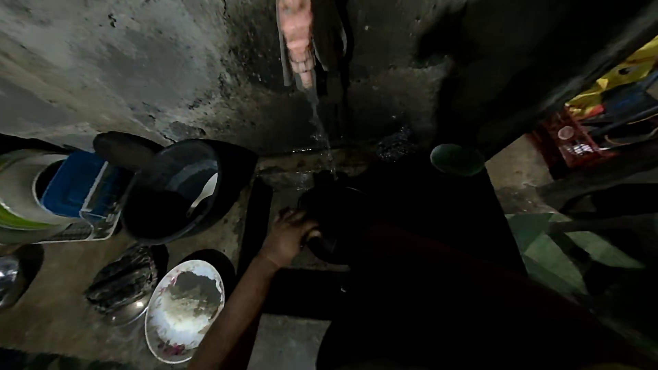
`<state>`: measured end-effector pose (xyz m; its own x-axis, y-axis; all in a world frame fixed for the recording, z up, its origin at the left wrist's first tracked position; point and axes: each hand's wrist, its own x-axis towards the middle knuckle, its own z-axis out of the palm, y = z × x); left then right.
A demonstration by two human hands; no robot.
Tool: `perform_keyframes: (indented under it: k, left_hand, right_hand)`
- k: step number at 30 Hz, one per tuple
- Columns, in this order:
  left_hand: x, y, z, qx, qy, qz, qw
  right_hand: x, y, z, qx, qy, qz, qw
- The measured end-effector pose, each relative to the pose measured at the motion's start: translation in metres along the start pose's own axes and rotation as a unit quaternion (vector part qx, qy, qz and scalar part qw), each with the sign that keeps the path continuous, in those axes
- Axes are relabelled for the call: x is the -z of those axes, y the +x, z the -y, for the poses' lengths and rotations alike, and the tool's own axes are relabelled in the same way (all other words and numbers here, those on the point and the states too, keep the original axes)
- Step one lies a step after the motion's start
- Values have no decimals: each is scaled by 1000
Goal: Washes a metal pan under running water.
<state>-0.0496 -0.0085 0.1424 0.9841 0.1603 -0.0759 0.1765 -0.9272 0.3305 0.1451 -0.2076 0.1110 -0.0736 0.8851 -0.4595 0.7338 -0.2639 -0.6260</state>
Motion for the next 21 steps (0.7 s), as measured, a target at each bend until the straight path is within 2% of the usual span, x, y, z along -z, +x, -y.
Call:
perform_keyframes:
  k: [2, 5, 7, 10, 12, 14, 17, 19, 21]
  left_hand:
    - [9, 6, 0, 60, -38, 16, 997]
    - [20, 16, -13, 155, -156, -17, 975]
    - [21, 22, -24, 184, -225, -34, 956]
    - [16, 39, -31, 218, -235, -40, 946]
    - [8, 55, -27, 242, -259, -58, 933]
    - [-2, 66, -20, 266, -275, -87, 920]
    - [-5, 74, -15, 275, -283, -138, 908]
    - [-3, 75, -11, 272, -301, -142, 903]
    - [1, 81, -8, 261, -311, -135, 904]
  right_hand:
    - [-10, 2, 20, -32, 58, -66, 996]
    - [-14, 13, 55, -96, 164, -133, 973]
    - [-22, 27, 70, -108, 240, -199, 944]
    - [-30, 52, 90, -121, 335, -295, 887]
    - [-31, 65, 98, -116, 360, -337, 862]
    - [-34, 76, 101, -107, 375, -347, 853]
    - [-41, 90, 103, -51, 387, -372, 842]
    - [-37, 90, 104, -46, 400, -339, 850]
    - [-23, 87, 109, -87, 402, -304, 860]
